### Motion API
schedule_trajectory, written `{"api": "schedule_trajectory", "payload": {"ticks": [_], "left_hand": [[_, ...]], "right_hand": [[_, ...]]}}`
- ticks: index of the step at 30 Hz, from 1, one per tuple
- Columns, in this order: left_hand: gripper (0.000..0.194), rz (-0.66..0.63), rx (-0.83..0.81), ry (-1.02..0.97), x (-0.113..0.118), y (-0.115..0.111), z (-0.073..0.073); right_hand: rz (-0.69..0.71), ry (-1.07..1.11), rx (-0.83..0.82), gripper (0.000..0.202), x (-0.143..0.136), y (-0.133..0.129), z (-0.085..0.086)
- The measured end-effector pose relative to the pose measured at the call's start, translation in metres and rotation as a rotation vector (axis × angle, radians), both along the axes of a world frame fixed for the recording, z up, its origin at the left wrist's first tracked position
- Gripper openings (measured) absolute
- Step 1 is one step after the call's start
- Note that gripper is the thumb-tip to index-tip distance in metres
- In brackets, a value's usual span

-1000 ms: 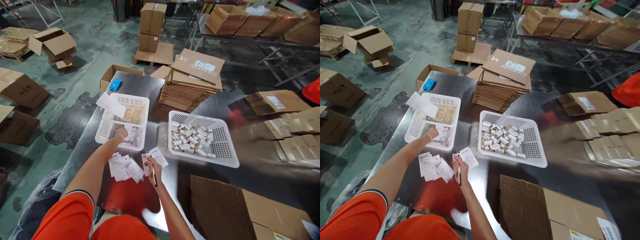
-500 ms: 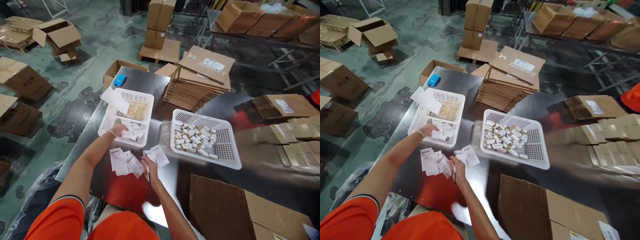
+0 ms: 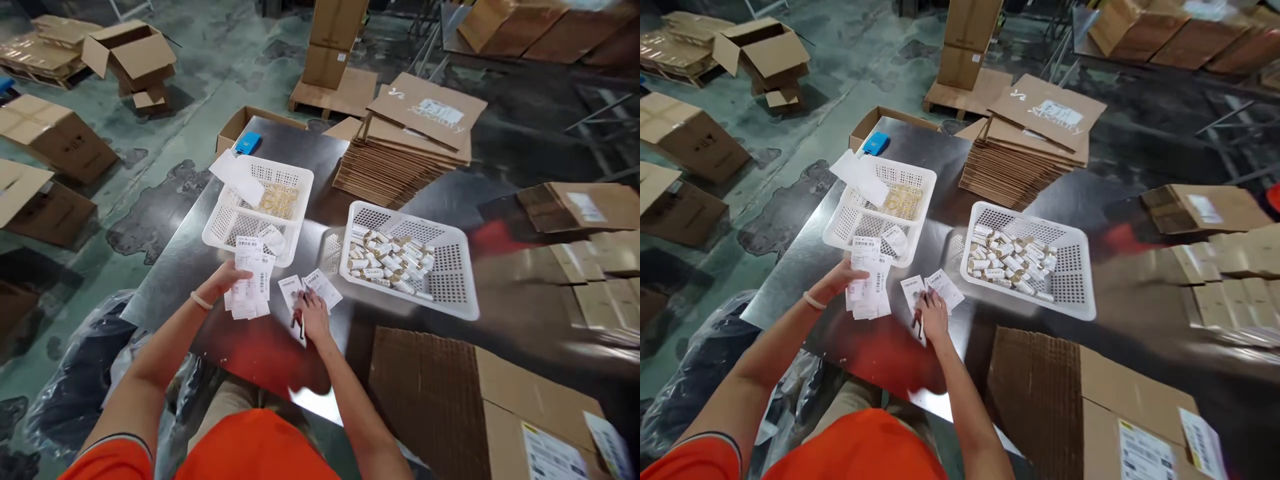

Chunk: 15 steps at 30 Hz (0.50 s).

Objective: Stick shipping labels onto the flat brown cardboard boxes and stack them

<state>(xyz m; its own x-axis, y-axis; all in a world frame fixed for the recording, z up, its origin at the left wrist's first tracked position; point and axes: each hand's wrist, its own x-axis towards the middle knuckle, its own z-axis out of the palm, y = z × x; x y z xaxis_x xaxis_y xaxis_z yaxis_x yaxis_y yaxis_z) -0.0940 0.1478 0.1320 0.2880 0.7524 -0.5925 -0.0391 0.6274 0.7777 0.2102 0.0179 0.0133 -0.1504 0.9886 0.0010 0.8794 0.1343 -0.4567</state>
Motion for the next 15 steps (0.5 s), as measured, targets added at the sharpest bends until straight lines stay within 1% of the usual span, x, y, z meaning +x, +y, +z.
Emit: {"api": "schedule_trajectory", "payload": {"ticks": [2,4,5,7,9,10,12,15], "left_hand": [[0.051,0.037,-0.052,0.003,0.011,-0.029,-0.01],[0.052,0.089,-0.104,0.03,0.027,-0.056,-0.021],[0.051,0.112,-0.12,0.046,0.037,-0.067,-0.027],[0.051,0.142,-0.131,0.067,0.057,-0.084,-0.038],[0.049,0.158,-0.136,0.097,0.075,-0.096,-0.048],[0.048,0.157,-0.142,0.122,0.082,-0.099,-0.053],[0.044,0.134,-0.159,0.185,0.089,-0.105,-0.059],[0.04,0.07,-0.163,0.288,0.084,-0.11,-0.064]], "right_hand": [[-0.097,0.059,0.001,0.024,0.015,0.003,0.008],[-0.231,0.18,0.001,0.022,0.017,0.0,0.019],[-0.305,0.291,-0.011,0.024,0.014,-0.003,0.024],[-0.431,0.606,-0.092,0.031,0.0,-0.012,0.032],[-0.486,0.873,-0.2,0.038,-0.017,-0.022,0.035],[-0.508,0.943,-0.227,0.04,-0.023,-0.026,0.035],[-0.573,0.955,-0.206,0.043,-0.03,-0.03,0.031],[-0.651,0.902,-0.151,0.038,-0.02,-0.028,0.023]]}}
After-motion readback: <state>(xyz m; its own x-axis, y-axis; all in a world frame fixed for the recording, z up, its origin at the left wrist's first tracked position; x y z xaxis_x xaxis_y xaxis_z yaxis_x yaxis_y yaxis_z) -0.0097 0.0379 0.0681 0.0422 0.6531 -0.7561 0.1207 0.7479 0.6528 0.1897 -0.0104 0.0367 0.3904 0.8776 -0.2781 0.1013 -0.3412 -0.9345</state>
